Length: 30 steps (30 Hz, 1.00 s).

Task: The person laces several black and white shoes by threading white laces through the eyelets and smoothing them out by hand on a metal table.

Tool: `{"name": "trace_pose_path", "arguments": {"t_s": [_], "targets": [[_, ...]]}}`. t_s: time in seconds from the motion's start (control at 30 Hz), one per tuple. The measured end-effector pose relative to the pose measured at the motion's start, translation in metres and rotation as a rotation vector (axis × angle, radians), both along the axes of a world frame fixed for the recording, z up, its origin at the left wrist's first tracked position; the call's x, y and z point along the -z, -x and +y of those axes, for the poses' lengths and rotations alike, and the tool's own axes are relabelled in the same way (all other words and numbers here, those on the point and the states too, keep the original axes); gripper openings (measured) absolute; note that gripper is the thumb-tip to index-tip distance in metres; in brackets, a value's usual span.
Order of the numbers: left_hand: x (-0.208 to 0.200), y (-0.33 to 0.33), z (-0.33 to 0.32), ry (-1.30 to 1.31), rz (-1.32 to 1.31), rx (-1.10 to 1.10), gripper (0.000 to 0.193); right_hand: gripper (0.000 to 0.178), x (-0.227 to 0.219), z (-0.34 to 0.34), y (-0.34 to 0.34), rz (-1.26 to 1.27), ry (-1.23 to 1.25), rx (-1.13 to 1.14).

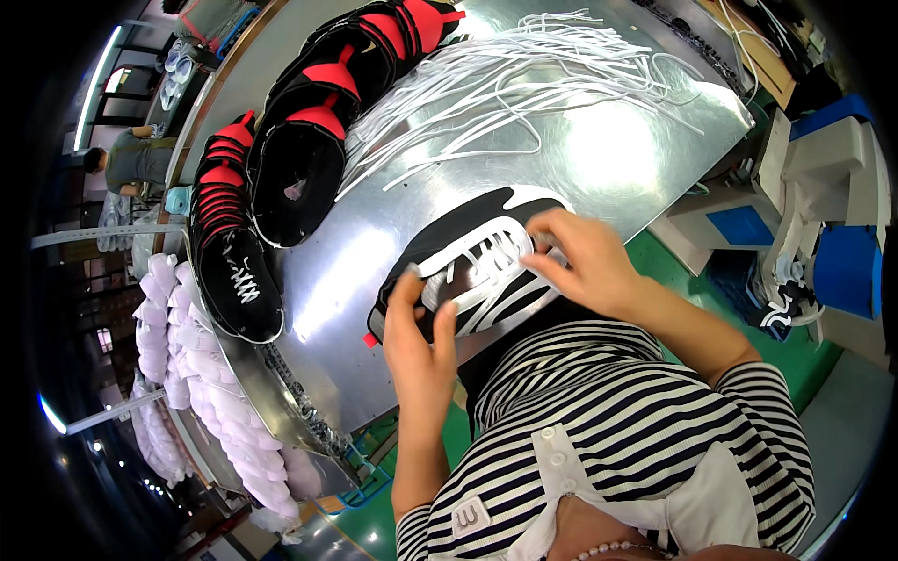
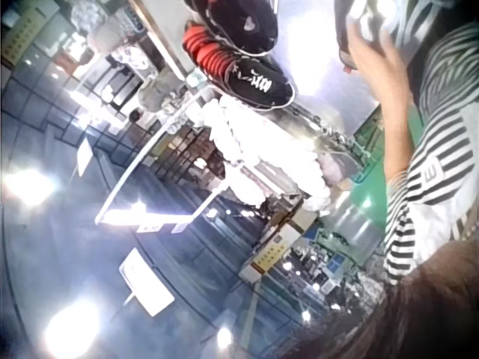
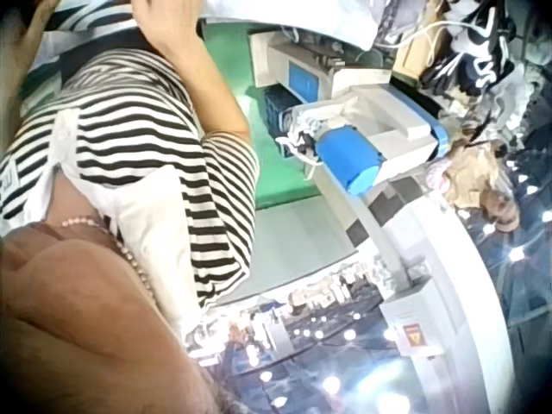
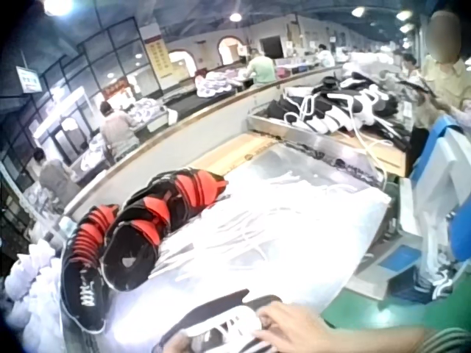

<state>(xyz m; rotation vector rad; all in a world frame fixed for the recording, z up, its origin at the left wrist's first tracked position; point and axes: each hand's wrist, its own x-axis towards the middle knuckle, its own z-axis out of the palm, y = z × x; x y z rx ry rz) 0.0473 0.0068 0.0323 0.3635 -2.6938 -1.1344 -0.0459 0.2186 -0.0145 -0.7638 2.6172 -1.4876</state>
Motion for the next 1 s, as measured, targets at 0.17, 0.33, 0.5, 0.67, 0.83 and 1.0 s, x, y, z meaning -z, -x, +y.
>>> {"name": "trace_pose_path", "arguments": {"t_s": [0.17, 0.33, 0.5, 0.67, 0.83, 1.0], "targets": [[0.004, 0.007, 0.029, 0.458, 0.152, 0.218, 0.032, 0.021, 0.009, -0.005, -0.016, 0.062, -0.126, -0.024], [0.003, 0.023, 0.031, 0.503, 0.036, 0.273, 0.021, 0.017, -0.007, 0.005, -0.016, 0.138, -0.033, -0.113], [0.007, 0.042, 0.023, 0.251, -0.113, 0.284, 0.023, 0.014, 0.001, 0.022, -0.058, 0.322, -0.215, -0.741], [0.019, 0.039, 0.012, 0.211, 0.099, 0.140, 0.022, 0.011, -0.015, 0.045, -0.049, 0.144, -0.162, -0.603], [-0.003, 0.033, 0.031, 0.194, 0.254, 0.248, 0.011, 0.020, -0.004, 0.016, -0.015, -0.306, 0.296, -0.018], [-0.016, 0.028, 0.038, 0.225, 0.307, 0.265, 0.014, 0.018, -0.003, -0.010, -0.004, -0.697, 0.561, -0.147]]}}
